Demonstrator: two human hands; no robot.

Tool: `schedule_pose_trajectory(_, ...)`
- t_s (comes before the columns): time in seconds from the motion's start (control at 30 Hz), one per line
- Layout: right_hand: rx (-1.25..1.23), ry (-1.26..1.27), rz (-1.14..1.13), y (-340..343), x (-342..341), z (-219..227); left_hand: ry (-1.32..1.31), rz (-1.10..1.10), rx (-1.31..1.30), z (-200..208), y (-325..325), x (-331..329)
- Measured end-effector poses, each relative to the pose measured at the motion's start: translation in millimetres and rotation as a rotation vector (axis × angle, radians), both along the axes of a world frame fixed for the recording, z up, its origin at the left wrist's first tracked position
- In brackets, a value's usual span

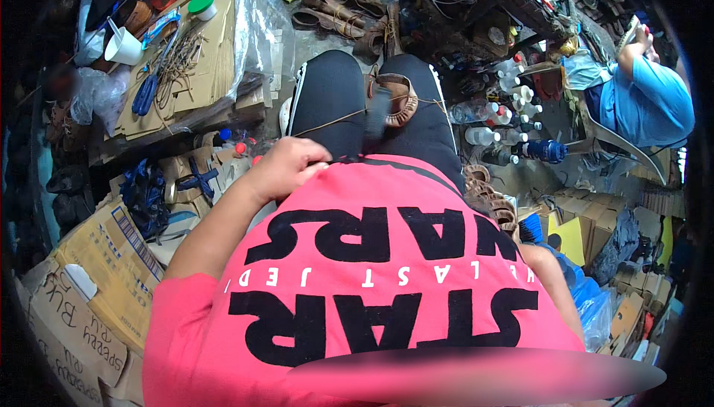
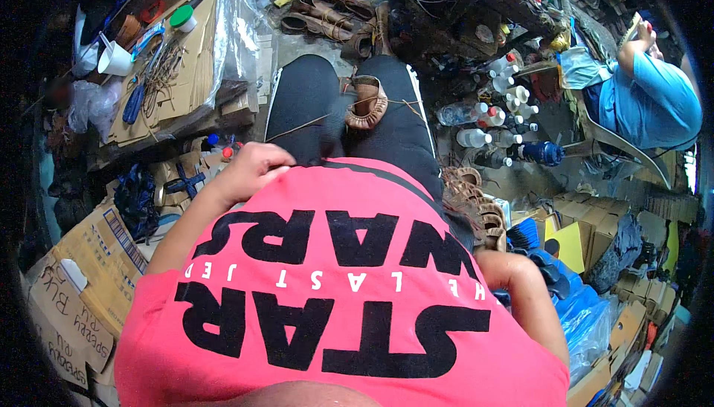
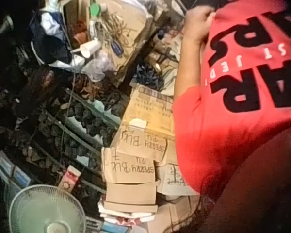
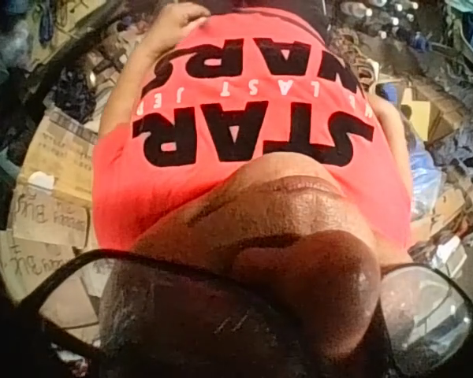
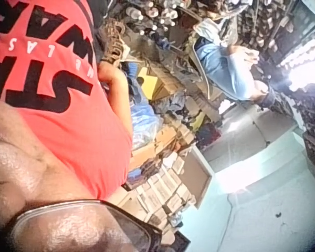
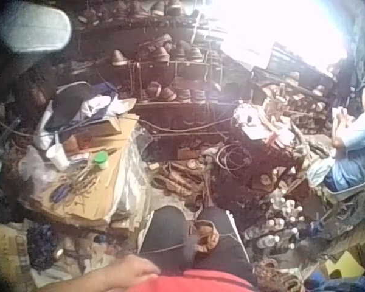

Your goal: Manually stitching a leather shoe component using a needle and thread.

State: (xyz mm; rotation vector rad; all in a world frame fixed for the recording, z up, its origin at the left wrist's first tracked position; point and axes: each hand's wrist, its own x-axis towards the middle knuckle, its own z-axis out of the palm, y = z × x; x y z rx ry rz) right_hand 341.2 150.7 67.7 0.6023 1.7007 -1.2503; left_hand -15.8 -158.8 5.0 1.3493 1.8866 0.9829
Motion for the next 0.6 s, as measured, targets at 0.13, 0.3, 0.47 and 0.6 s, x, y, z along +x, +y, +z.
schedule_pose_trajectory(0.13, 0.038, -0.094, 0.045, -1, -11, 8, 0.072, -0.205, 0.054, 11, 46, -5)
schedule_pose_trajectory(0.3, 0.088, -0.222, 0.103, -2, -31, 31, 0.072, -0.415, 0.180, 20, 106, 5)
schedule_pose_trajectory(0.47, 0.098, -0.351, 0.192, -1, -63, 44, 0.210, -0.686, 0.118, 33, 156, 27)
schedule_pose_trajectory(0.6, 0.104, -0.448, 0.252, 6, -78, 44, 0.222, -0.717, 0.070, 37, 154, 28)
